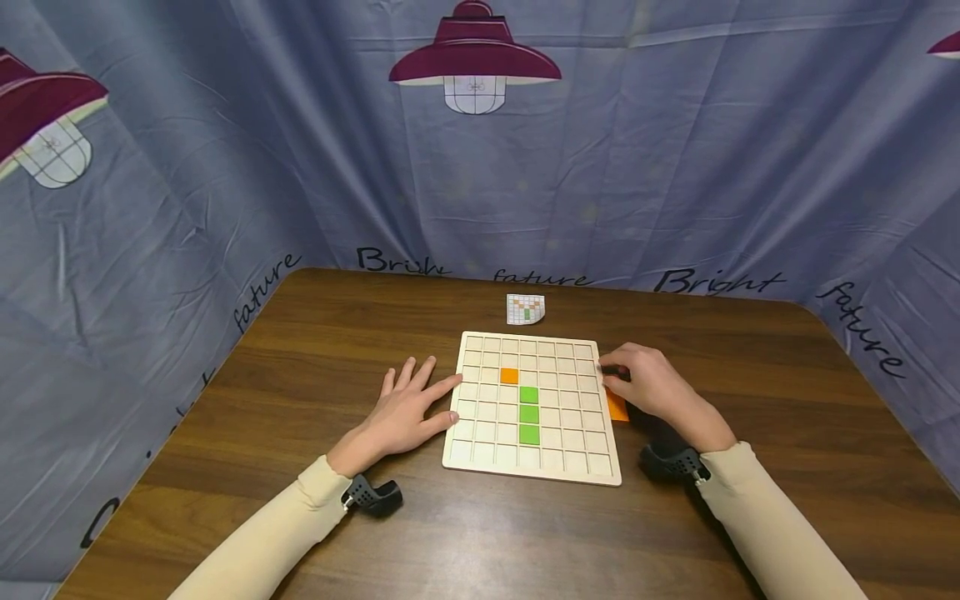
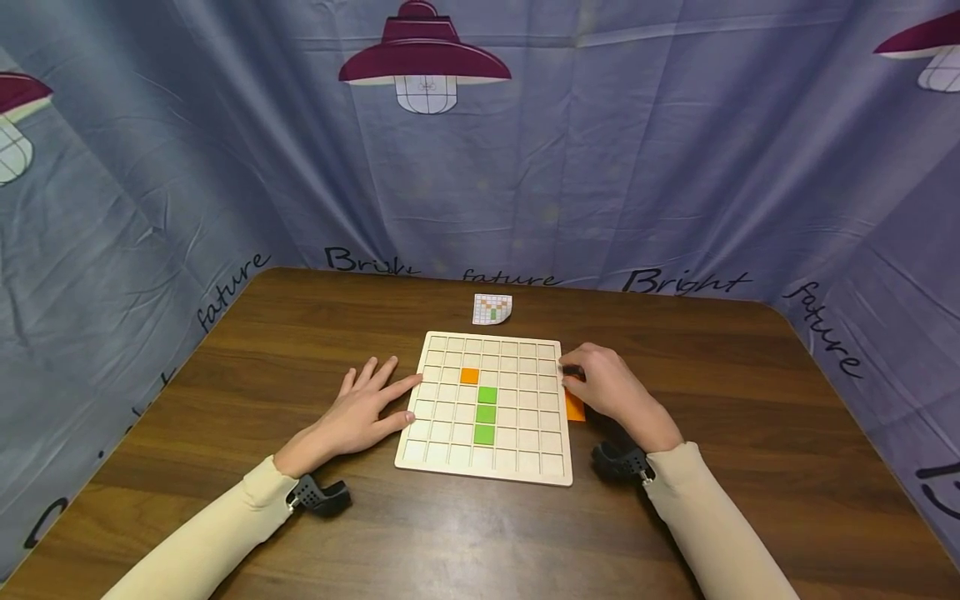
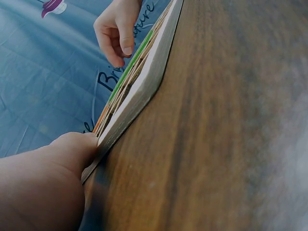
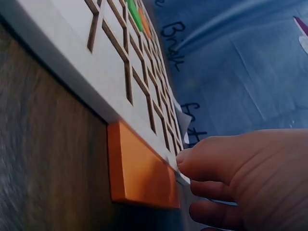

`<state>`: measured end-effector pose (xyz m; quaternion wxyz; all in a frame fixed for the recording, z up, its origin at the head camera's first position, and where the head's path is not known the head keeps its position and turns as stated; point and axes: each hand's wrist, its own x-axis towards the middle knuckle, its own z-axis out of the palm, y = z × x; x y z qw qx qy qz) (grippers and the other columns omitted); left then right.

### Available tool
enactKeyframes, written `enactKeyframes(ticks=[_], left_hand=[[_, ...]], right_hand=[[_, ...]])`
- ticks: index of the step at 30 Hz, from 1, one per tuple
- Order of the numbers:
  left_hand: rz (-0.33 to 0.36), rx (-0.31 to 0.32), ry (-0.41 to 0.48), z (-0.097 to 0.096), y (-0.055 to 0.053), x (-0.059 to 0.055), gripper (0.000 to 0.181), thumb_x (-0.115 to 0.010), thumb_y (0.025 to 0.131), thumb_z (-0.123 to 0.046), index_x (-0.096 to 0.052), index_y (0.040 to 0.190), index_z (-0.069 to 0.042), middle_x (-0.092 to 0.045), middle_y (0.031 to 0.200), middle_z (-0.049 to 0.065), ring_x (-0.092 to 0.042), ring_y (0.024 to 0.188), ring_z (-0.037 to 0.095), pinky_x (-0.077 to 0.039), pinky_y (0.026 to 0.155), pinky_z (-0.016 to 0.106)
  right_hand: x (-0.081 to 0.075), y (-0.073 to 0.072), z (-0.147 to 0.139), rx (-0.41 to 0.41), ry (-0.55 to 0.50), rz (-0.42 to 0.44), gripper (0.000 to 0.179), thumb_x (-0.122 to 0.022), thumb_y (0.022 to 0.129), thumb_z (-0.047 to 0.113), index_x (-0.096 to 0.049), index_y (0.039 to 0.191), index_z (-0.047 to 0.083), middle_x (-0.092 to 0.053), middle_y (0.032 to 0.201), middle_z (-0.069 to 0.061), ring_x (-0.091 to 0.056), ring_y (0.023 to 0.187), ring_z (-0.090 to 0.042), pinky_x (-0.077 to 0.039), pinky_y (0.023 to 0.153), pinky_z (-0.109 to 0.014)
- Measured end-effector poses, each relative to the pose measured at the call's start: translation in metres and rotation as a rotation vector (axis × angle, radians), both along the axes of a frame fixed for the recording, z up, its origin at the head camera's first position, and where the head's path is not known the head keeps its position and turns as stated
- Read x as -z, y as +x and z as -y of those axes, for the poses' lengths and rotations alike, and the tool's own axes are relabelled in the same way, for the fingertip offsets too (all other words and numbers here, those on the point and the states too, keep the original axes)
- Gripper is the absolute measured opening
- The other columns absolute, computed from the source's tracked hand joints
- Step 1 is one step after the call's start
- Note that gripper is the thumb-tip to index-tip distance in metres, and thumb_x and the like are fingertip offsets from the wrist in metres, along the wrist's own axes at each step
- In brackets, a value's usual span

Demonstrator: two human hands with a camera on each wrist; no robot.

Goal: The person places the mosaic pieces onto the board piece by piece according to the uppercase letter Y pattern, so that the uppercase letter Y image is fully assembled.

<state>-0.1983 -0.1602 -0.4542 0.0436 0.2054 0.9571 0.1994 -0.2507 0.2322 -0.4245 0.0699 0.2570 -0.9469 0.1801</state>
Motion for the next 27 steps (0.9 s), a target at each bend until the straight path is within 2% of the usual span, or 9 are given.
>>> enactKeyframes(ticks=[7,20,27], left_hand=[[0.0,0.004,0.004,-0.0011,-0.0002,0.0006,0.059,-0.055,0.101,-0.05,-0.043,0.157,-0.032,-0.02,0.169,0.022,-0.009,0.156,0.052,-0.007,0.118,0.076],[-0.005,0.004,0.005,-0.0004,0.0002,0.0008,0.059,-0.055,0.101,-0.049,-0.043,0.156,-0.032,-0.021,0.169,0.022,-0.01,0.156,0.053,-0.007,0.118,0.076],[-0.011,0.004,0.007,0.0,0.0007,-0.0008,0.06,-0.056,0.101,-0.049,-0.043,0.157,-0.031,-0.021,0.169,0.022,-0.011,0.156,0.053,-0.008,0.118,0.077]], right_hand=[[0.0011,-0.0021,-0.0068,0.019,0.022,0.018,0.026,-0.078,0.086,0.006,-0.076,0.111,0.0,-0.071,0.097,-0.012,-0.058,0.077,-0.019,-0.05,0.069,-0.035],[0.0035,-0.0035,-0.006,-0.009,0.015,0.018,0.024,-0.078,0.084,0.004,-0.076,0.107,-0.002,-0.068,0.088,-0.008,-0.055,0.073,-0.016,-0.046,0.064,-0.03],[0.0041,-0.0043,-0.0058,0.02,0.02,0.063,0.025,-0.077,0.087,0.007,-0.076,0.11,-0.002,-0.071,0.092,-0.01,-0.054,0.074,-0.016,-0.045,0.065,-0.029]])
